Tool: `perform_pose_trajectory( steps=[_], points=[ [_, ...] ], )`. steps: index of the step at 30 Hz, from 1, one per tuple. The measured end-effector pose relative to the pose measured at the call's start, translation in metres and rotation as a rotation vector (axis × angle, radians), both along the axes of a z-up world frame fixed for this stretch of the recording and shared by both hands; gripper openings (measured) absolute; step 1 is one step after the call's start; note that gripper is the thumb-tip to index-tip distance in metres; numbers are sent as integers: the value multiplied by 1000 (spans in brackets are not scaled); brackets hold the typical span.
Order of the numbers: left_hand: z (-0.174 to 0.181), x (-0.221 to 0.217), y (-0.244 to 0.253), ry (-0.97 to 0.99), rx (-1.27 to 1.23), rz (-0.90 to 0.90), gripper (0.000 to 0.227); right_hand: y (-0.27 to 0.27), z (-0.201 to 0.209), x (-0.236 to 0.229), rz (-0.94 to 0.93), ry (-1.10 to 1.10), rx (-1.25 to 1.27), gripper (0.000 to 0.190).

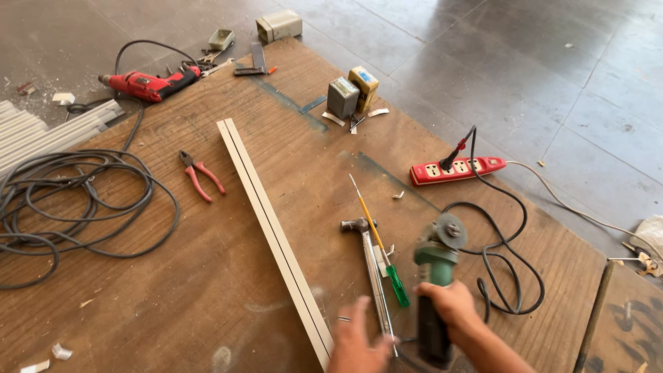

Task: The person assembles long white metal profiles on a wooden table. They use a hammer and a chisel to tap small metal pieces into slots on the profiles. They also use an angle grinder to cut the metal profiles and a screwdriver to adjust components.

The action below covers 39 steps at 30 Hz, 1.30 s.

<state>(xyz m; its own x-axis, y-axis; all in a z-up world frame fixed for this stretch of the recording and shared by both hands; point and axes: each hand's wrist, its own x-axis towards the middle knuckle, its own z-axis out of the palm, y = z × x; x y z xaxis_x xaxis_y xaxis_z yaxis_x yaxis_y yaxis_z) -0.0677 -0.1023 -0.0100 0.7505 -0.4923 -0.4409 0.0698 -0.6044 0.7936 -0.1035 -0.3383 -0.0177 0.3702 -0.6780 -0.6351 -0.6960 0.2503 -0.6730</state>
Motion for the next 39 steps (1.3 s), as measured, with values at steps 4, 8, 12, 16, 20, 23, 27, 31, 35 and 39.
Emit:
perform_pose_trajectory(
  steps=[4,8,12,16,20,23,27,31,35,39],
  points=[
    [30,-3,-28,313,-102,24,116,68,37,23,82,-78,-62,43],
    [73,16,-15,463,5,239,88,109,64,37,130,-414,149,58],
    [81,28,15,528,-500,361,70,109,87,62,55,-516,701,70],
    [78,34,35,562,-654,412,56,129,97,79,136,-479,755,70],
    [71,25,35,521,-567,496,49,140,91,82,74,-395,726,69],
    [69,25,38,594,-663,435,51,137,89,78,40,-325,686,65],
    [77,20,32,701,-667,443,53,129,87,78,14,-238,625,67],
    [79,18,29,783,-630,458,56,129,89,78,51,-106,555,73],
    [59,20,38,725,-615,426,58,135,88,78,81,-203,640,65],
    [39,16,42,695,-741,406,55,138,85,70,305,-282,624,50]
  ],
)
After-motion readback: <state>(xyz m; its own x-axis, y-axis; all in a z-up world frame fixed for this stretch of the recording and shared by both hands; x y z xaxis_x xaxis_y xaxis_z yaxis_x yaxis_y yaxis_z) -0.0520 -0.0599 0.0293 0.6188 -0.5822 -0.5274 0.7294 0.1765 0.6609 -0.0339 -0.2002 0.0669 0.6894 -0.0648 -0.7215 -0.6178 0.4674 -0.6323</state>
